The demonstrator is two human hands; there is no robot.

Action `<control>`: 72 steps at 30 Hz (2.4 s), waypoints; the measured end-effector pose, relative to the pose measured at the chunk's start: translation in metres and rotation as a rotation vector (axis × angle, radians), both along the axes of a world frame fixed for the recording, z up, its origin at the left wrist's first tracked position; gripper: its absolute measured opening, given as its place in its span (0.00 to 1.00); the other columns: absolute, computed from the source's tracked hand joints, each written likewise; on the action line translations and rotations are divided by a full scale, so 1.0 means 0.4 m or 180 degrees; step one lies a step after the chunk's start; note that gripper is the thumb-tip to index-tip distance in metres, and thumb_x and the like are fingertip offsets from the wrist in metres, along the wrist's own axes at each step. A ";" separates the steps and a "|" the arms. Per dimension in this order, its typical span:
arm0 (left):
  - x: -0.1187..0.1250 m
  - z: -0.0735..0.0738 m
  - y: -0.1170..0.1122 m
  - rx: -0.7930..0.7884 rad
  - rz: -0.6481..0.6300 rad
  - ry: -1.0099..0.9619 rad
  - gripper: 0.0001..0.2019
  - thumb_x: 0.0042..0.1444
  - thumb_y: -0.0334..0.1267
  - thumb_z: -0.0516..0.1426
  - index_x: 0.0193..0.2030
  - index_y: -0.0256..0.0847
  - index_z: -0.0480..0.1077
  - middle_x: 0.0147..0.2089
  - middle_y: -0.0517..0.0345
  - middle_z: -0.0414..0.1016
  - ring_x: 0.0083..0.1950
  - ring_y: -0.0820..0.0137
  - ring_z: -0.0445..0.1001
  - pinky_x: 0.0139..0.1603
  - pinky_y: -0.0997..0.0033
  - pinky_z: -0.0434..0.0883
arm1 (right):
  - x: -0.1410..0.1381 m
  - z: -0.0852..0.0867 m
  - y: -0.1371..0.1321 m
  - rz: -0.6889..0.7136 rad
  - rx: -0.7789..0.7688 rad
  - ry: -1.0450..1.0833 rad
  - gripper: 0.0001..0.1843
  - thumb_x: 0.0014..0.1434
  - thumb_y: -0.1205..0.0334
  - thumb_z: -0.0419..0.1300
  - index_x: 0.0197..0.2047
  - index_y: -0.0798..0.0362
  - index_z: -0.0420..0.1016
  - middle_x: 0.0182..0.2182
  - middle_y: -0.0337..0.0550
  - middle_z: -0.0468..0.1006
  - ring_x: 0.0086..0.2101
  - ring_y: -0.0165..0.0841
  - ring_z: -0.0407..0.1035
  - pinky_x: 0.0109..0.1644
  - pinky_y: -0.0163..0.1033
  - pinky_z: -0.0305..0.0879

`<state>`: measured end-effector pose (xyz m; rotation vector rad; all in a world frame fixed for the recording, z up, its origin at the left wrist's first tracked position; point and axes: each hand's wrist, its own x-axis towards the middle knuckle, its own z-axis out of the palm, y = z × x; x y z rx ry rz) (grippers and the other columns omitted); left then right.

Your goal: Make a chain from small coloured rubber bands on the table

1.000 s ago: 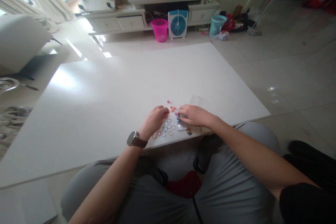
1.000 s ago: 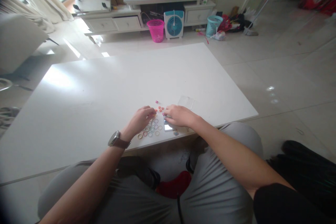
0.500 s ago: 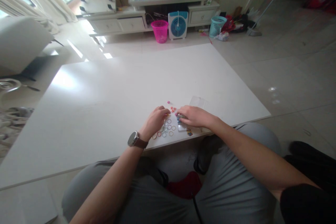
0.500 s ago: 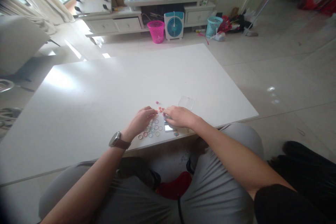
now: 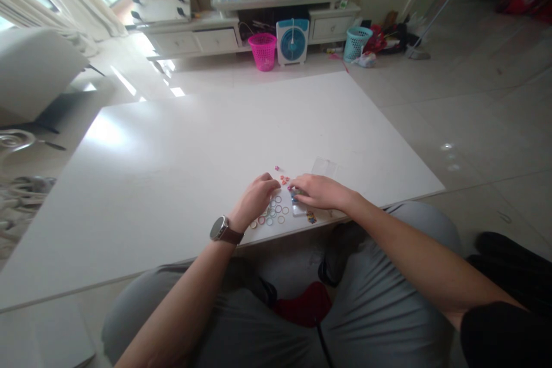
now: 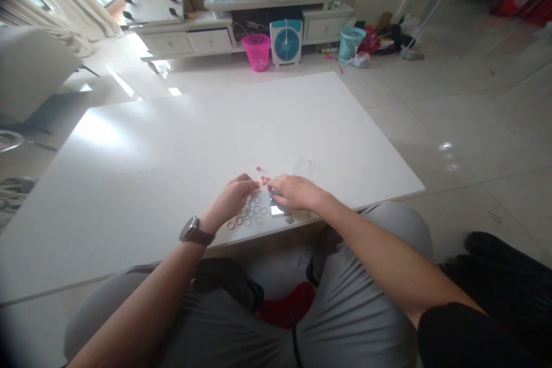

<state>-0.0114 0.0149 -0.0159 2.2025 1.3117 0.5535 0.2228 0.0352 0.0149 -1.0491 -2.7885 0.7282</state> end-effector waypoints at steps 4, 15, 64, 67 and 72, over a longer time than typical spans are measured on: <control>-0.002 -0.008 0.000 0.0038 0.0011 -0.0093 0.12 0.65 0.30 0.52 0.43 0.40 0.78 0.42 0.52 0.74 0.41 0.67 0.74 0.45 0.66 0.71 | -0.001 0.004 -0.001 0.0030 -0.0040 0.0009 0.15 0.68 0.63 0.58 0.56 0.55 0.75 0.49 0.55 0.81 0.48 0.43 0.74 0.51 0.43 0.66; -0.002 -0.009 -0.001 0.0048 0.0067 -0.0089 0.10 0.63 0.29 0.55 0.45 0.39 0.78 0.43 0.52 0.74 0.41 0.67 0.75 0.46 0.65 0.73 | 0.000 -0.017 -0.002 0.0113 0.0015 0.0015 0.17 0.67 0.59 0.59 0.57 0.51 0.76 0.51 0.52 0.76 0.50 0.42 0.71 0.54 0.44 0.66; 0.000 -0.001 -0.004 0.0050 0.0067 -0.0104 0.11 0.62 0.29 0.55 0.44 0.40 0.79 0.44 0.51 0.76 0.41 0.67 0.76 0.46 0.66 0.73 | 0.009 0.014 0.009 0.0185 0.0196 -0.0086 0.06 0.60 0.69 0.60 0.35 0.53 0.79 0.37 0.44 0.77 0.36 0.34 0.69 0.38 0.37 0.56; 0.001 -0.002 -0.005 0.0043 0.0055 -0.0096 0.11 0.62 0.29 0.55 0.44 0.40 0.79 0.44 0.51 0.76 0.41 0.67 0.76 0.46 0.66 0.73 | 0.009 0.014 0.010 0.0219 0.0186 -0.0092 0.06 0.60 0.69 0.61 0.35 0.53 0.80 0.37 0.45 0.77 0.37 0.35 0.70 0.38 0.37 0.57; 0.002 -0.006 -0.003 0.0042 0.0050 -0.0088 0.10 0.63 0.29 0.55 0.44 0.39 0.79 0.44 0.51 0.76 0.42 0.67 0.76 0.46 0.66 0.73 | 0.008 0.014 0.011 0.0240 0.0192 -0.0122 0.07 0.62 0.68 0.61 0.35 0.53 0.82 0.37 0.45 0.77 0.38 0.35 0.70 0.40 0.37 0.58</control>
